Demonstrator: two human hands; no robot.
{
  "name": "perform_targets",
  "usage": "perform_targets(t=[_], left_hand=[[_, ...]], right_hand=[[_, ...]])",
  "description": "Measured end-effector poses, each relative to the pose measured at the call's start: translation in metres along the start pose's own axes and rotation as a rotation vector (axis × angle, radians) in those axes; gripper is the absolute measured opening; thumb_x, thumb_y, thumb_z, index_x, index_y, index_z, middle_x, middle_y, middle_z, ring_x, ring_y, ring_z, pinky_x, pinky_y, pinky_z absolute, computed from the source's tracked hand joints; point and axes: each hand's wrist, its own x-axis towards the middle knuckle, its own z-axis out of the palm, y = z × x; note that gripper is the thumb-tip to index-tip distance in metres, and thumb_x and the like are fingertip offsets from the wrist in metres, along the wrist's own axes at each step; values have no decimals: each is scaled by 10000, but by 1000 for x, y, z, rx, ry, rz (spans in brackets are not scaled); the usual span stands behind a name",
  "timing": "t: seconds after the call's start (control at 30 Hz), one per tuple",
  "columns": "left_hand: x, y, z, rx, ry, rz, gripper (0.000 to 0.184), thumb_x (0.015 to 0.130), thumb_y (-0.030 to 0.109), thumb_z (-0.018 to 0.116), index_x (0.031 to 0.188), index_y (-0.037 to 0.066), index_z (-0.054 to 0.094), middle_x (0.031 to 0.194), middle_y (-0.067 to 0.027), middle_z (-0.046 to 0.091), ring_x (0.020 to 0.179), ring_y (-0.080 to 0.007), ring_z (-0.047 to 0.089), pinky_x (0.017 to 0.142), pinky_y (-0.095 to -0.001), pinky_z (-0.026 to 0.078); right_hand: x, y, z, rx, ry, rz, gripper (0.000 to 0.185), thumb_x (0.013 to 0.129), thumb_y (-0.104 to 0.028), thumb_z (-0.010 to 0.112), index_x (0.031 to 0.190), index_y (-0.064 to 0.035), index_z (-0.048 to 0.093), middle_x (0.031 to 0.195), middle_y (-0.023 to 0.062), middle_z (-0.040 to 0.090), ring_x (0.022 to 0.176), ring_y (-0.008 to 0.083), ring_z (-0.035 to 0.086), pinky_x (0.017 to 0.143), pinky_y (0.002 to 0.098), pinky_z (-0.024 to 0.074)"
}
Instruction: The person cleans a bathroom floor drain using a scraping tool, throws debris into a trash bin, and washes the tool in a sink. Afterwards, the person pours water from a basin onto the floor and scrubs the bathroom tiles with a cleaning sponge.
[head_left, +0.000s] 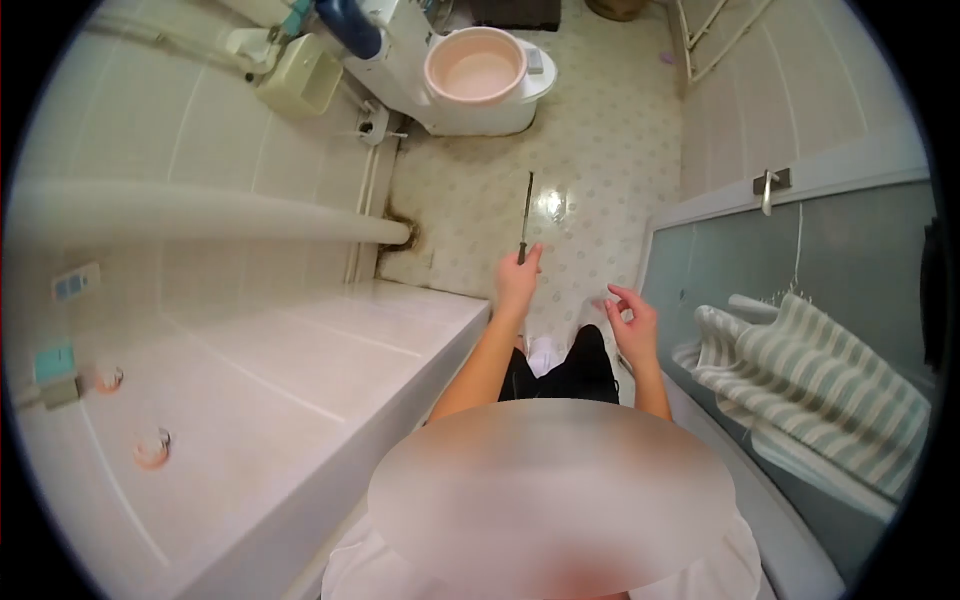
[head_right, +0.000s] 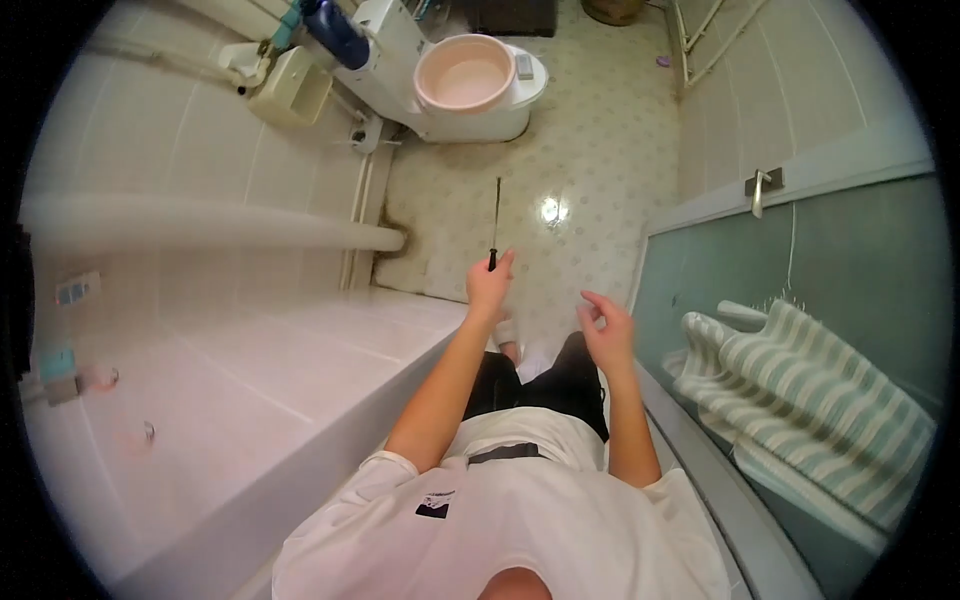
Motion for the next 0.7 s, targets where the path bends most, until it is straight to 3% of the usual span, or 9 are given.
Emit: perform_targets(t=[0.03,0.2,0.23,0.3,0.4,0.43,0.53,0.63,0.7], left_hand=[[13,3,3,46,-5,39,231,891,264,752,837,43,712,637,49,493,602,-102,437,577,-294,369],[115,-37,31,114,59,343,307,902,211,681,1162,48,698,767,6,578,674,-121,487,625,-326,418],[120,-23,34,84,72,302,342,909,201,660,1214,48,675,802,2,584,696,-116,489,638,-323,422],[125,4,31,46,92,218,418,923,181,618,1319,48,628,872,-4,598,740,-106,492,665,-316,431],[132,40,38,-65,214,134,402,936,159,585,1312,23,629,873,-1,567,769,-94,482,692,-283,420],[147,41,42,-223,238,143,345,941,171,587,1241,22,670,811,13,549,671,-80,451,611,-242,382],[141,74,37,-336,143,-75,291,959,230,580,1087,17,732,739,31,548,581,-83,432,525,-261,325],[159,84,49,-481,196,-82,219,941,221,617,932,21,705,636,31,499,491,-64,334,462,-238,217],[170,86,55,-535,226,-91,224,940,230,636,877,20,679,612,27,470,489,-67,334,462,-248,222]], right_hand=[[11,3,-5,-3,-24,99,208,880,-77,683,1080,-58,733,896,99,701,783,200,669,735,316,526],[81,22,-38,-27,115,-117,261,889,-75,660,1144,-66,712,1018,111,697,886,211,679,792,311,531],[104,19,-47,-43,140,-196,271,893,-73,655,1158,-67,707,1044,113,695,909,213,680,807,309,531],[145,43,-55,61,96,-137,272,906,-65,645,1172,-68,700,1078,109,692,945,204,677,830,302,530],[189,50,-70,186,101,-44,253,931,-57,625,1172,-64,700,1091,92,699,956,184,675,838,296,530],[206,47,-74,222,113,-22,243,941,-55,617,1169,-62,702,1089,85,703,953,177,675,837,294,531],[242,40,-85,228,108,41,229,958,-63,609,1166,-55,706,1084,68,711,934,149,668,833,288,529],[286,54,-83,269,101,-32,225,961,-73,614,1162,-47,709,1068,62,718,910,137,661,822,284,529],[311,58,-80,262,100,4,222,960,-75,617,1159,-45,710,1062,61,719,905,135,657,821,283,529]])
